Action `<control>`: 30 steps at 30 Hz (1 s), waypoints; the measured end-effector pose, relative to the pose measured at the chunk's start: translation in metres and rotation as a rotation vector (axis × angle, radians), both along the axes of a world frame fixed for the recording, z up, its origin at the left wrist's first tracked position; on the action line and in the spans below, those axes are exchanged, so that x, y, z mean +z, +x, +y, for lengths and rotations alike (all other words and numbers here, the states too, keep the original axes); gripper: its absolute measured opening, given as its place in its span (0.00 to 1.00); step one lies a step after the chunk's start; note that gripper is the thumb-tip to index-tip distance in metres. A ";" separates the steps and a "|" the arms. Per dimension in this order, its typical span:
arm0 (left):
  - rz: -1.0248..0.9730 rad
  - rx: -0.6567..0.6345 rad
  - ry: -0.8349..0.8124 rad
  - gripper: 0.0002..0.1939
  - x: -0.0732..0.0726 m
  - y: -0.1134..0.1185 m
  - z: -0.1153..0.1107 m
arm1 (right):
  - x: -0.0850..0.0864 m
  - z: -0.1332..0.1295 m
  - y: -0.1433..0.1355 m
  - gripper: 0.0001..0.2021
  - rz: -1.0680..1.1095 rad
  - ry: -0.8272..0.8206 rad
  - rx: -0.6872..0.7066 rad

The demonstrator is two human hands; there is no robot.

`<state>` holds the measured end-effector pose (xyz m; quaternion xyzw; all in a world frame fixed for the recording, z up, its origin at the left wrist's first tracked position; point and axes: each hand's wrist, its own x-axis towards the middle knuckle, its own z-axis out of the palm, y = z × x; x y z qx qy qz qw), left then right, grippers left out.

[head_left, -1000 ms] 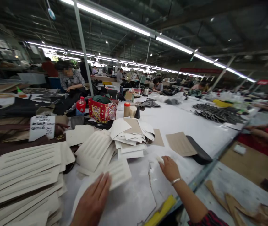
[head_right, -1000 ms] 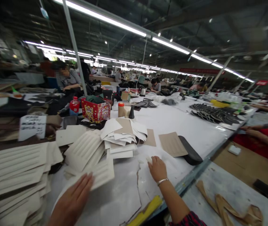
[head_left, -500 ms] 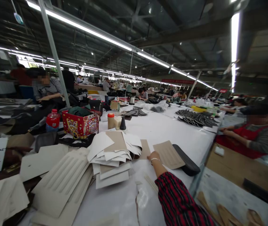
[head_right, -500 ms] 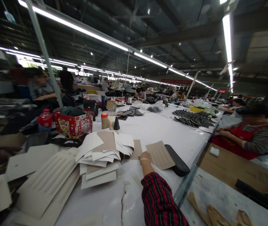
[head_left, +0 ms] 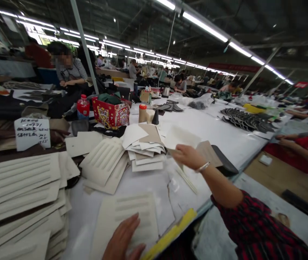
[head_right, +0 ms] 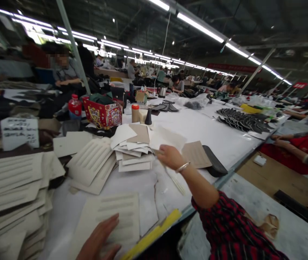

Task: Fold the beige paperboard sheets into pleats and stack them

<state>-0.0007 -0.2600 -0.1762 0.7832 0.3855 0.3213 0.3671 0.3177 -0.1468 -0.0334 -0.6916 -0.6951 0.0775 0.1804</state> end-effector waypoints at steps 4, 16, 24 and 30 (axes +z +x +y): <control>-0.419 0.074 -0.810 0.25 0.013 0.024 0.008 | -0.077 -0.076 -0.105 0.01 0.245 -0.172 0.156; -0.723 0.100 -1.075 0.10 0.033 0.028 -0.001 | -0.117 -0.124 -0.145 0.04 0.838 -0.199 0.228; -0.502 0.067 -1.009 0.19 0.024 0.034 0.003 | -0.128 -0.118 -0.140 0.06 0.870 -0.239 0.218; -0.411 0.105 -0.968 0.17 0.014 0.037 0.004 | -0.137 -0.119 -0.147 0.07 0.963 -0.330 0.178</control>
